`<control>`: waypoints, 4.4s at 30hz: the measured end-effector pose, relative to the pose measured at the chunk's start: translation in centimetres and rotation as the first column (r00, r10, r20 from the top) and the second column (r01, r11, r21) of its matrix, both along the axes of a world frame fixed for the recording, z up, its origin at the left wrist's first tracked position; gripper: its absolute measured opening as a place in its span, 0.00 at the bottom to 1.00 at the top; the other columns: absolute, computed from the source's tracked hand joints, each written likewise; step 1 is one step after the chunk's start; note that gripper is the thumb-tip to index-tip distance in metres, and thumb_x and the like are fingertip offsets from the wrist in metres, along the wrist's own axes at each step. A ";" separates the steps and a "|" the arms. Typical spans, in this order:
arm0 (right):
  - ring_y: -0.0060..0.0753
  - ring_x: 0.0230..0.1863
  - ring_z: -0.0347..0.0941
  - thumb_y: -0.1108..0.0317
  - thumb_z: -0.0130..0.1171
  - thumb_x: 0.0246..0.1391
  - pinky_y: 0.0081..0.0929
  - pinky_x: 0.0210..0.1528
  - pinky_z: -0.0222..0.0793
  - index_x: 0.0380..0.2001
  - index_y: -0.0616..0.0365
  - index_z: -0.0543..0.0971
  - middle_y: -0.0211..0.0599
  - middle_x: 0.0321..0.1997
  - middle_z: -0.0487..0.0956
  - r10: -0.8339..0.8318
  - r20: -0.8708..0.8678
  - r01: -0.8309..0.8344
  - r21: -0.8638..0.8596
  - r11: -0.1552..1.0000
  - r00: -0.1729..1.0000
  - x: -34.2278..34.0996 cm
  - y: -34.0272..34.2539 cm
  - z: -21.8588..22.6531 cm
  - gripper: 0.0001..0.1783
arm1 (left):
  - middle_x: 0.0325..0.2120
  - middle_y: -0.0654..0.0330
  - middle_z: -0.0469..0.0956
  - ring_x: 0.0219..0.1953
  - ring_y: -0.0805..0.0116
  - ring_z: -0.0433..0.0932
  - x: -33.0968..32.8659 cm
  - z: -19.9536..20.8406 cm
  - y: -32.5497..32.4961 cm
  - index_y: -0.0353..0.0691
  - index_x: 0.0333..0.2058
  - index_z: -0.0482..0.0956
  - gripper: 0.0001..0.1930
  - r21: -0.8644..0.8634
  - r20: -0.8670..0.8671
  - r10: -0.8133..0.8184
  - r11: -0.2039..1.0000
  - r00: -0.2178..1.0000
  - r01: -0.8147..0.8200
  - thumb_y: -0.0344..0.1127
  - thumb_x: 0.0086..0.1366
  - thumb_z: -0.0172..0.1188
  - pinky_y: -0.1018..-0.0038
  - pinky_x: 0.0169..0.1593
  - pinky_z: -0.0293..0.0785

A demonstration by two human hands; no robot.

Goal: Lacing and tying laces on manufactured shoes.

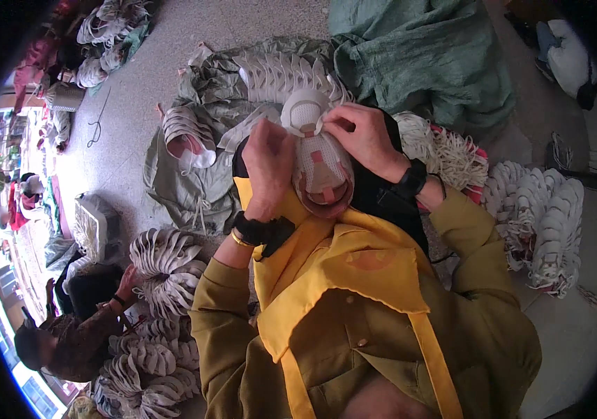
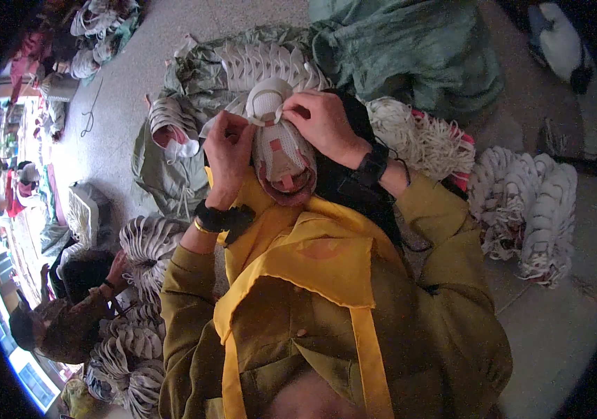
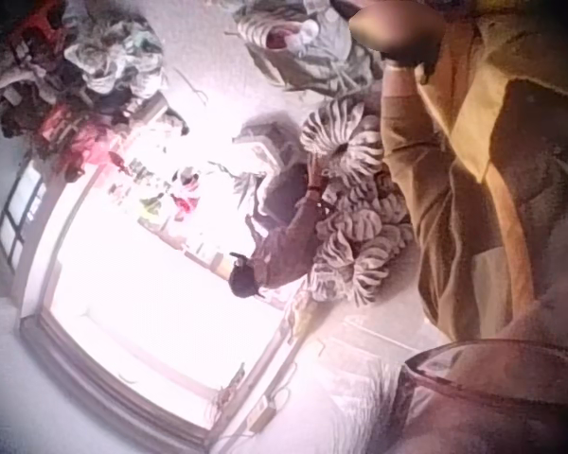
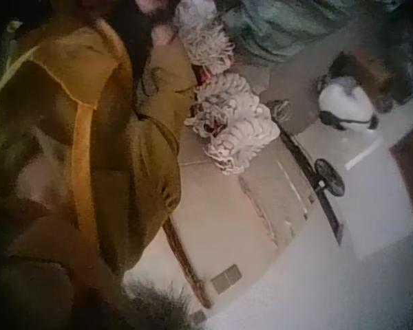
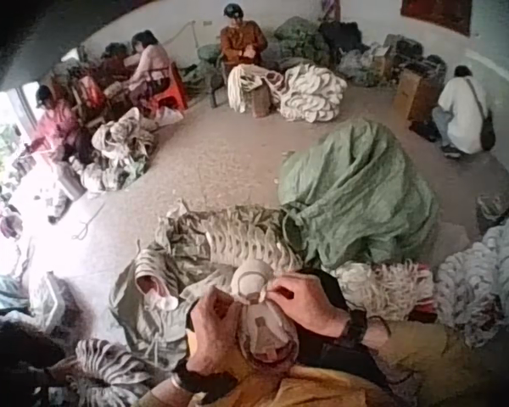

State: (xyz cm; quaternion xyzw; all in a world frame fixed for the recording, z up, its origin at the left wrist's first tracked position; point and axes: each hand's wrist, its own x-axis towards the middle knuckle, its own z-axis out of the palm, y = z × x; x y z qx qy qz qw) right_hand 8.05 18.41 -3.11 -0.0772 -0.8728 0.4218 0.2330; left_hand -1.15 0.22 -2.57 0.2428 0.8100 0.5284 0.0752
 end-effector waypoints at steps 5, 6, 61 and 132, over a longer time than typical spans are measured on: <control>0.41 0.30 0.79 0.71 0.70 0.48 0.32 0.33 0.74 0.32 0.62 0.81 0.40 0.30 0.80 0.035 0.064 -0.031 -0.056 0.998 0.997 0.3 -0.2 0.8 0.09 | 0.27 0.52 0.76 0.27 0.58 0.79 -0.2 -0.8 -0.3 0.34 0.32 0.75 0.06 -0.056 -0.040 -0.058 0.997 0.998 0.056 0.25 0.57 0.64 0.67 0.33 0.73; 0.48 0.31 0.80 0.71 0.70 0.47 0.36 0.34 0.74 0.32 0.63 0.80 0.42 0.30 0.80 0.050 0.091 -0.040 -0.101 0.994 0.995 0.4 -0.4 1.3 0.10 | 0.26 0.51 0.76 0.27 0.57 0.78 -0.1 -0.8 -0.3 0.33 0.31 0.74 0.07 -0.050 -0.059 -0.057 0.997 0.997 0.055 0.25 0.57 0.64 0.67 0.33 0.73; 0.44 0.42 0.76 0.72 0.56 0.48 0.36 0.42 0.76 0.34 0.61 0.76 0.40 0.37 0.76 0.283 0.192 -0.341 0.578 0.741 0.940 1.1 -0.7 2.7 0.08 | 0.32 0.47 0.70 0.36 0.44 0.73 2.5 0.0 0.8 0.33 0.38 0.66 0.19 -0.059 -0.118 -0.112 0.993 0.987 0.105 0.32 0.53 0.68 0.57 0.38 0.70; 0.11 0.29 0.71 0.74 0.61 0.60 0.12 0.31 0.68 0.34 0.62 0.76 0.23 0.28 0.76 0.408 0.089 -0.338 -0.415 0.845 0.909 2.7 -0.7 21.4 0.04 | 0.33 0.63 0.80 0.35 0.80 0.77 2.9 13.0 -0.9 0.32 0.39 0.75 0.04 0.551 0.082 -0.455 0.762 0.887 0.340 0.20 0.67 0.60 0.81 0.34 0.74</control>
